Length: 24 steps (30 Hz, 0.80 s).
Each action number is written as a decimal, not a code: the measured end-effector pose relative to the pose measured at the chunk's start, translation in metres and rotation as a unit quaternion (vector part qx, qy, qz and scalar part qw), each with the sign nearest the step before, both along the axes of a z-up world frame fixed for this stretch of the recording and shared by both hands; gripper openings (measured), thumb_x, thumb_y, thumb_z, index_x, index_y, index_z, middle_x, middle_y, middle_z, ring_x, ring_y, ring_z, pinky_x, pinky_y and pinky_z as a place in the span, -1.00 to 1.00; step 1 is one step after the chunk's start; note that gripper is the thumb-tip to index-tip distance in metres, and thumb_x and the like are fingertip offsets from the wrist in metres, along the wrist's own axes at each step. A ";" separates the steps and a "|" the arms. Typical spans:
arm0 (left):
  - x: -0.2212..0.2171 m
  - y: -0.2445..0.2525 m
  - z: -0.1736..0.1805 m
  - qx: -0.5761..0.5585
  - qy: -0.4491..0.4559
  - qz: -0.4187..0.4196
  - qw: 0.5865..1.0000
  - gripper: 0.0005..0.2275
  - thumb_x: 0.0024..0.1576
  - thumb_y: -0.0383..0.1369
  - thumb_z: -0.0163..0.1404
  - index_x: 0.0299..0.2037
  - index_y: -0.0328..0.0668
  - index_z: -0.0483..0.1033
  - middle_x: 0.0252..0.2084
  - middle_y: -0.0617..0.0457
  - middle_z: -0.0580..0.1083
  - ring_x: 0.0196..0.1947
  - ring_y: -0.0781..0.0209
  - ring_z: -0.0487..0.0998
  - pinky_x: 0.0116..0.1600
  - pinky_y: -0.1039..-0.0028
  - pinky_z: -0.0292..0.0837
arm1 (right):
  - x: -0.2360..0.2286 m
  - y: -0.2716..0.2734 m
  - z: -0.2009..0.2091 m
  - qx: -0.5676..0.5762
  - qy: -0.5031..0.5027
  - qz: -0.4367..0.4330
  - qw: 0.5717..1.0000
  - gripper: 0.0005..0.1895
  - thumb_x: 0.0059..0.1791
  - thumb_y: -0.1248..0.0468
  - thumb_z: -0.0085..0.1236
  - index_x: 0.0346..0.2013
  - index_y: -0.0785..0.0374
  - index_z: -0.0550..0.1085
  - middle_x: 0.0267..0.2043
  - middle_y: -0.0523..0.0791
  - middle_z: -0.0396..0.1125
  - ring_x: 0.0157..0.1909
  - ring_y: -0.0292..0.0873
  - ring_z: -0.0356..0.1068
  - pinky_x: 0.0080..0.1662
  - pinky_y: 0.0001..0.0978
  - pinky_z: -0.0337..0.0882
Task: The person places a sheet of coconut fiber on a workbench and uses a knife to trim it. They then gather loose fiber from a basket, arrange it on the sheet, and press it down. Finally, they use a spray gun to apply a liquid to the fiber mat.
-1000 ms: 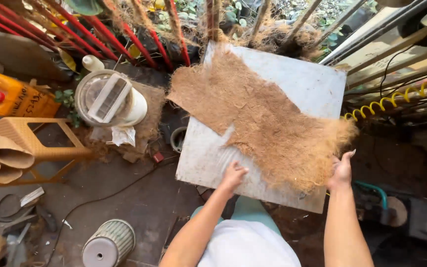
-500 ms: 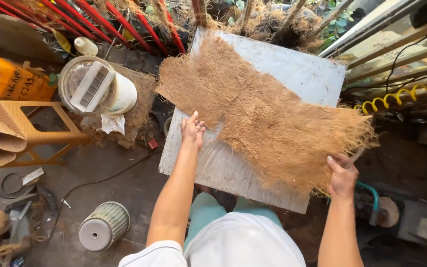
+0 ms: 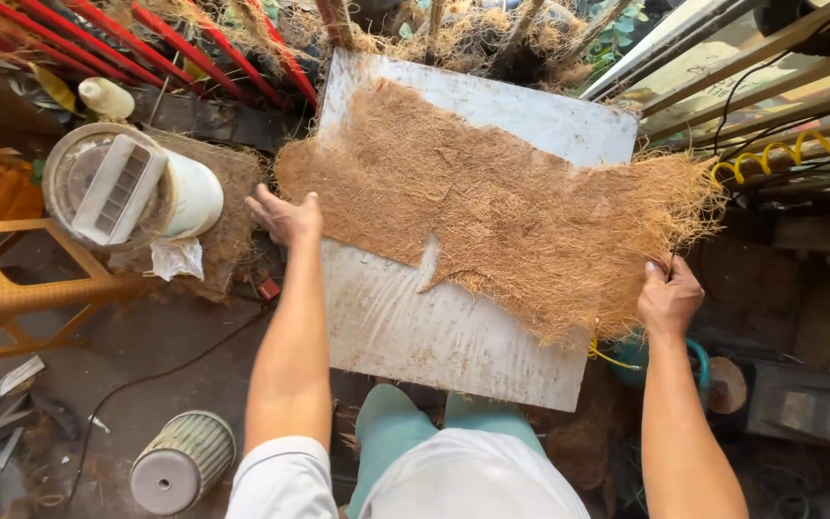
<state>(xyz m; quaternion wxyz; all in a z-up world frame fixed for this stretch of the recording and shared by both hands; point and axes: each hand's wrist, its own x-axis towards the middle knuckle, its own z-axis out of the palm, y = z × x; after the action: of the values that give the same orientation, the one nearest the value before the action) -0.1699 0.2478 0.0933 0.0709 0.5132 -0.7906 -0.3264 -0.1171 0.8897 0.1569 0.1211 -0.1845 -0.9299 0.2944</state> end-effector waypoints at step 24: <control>0.124 0.095 0.082 0.003 0.277 -0.235 0.932 -0.61 0.05 -0.45 0.16 0.09 -0.30 0.39 0.00 -0.25 0.39 0.11 -0.26 0.40 0.28 0.08 0.20 | -0.018 -0.055 0.049 -0.055 -0.116 -0.003 0.992 -0.68 -0.04 0.10 0.39 -0.09 0.18 0.56 -0.23 -0.02 0.45 -0.12 0.02 0.45 -0.09 -0.11 0.41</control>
<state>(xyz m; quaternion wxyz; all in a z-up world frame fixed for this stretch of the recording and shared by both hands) -0.0461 0.3424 0.1755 0.2074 0.2023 -0.8365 -0.4651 -0.1346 0.8347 0.2057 0.0032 -0.2270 -0.9193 0.3215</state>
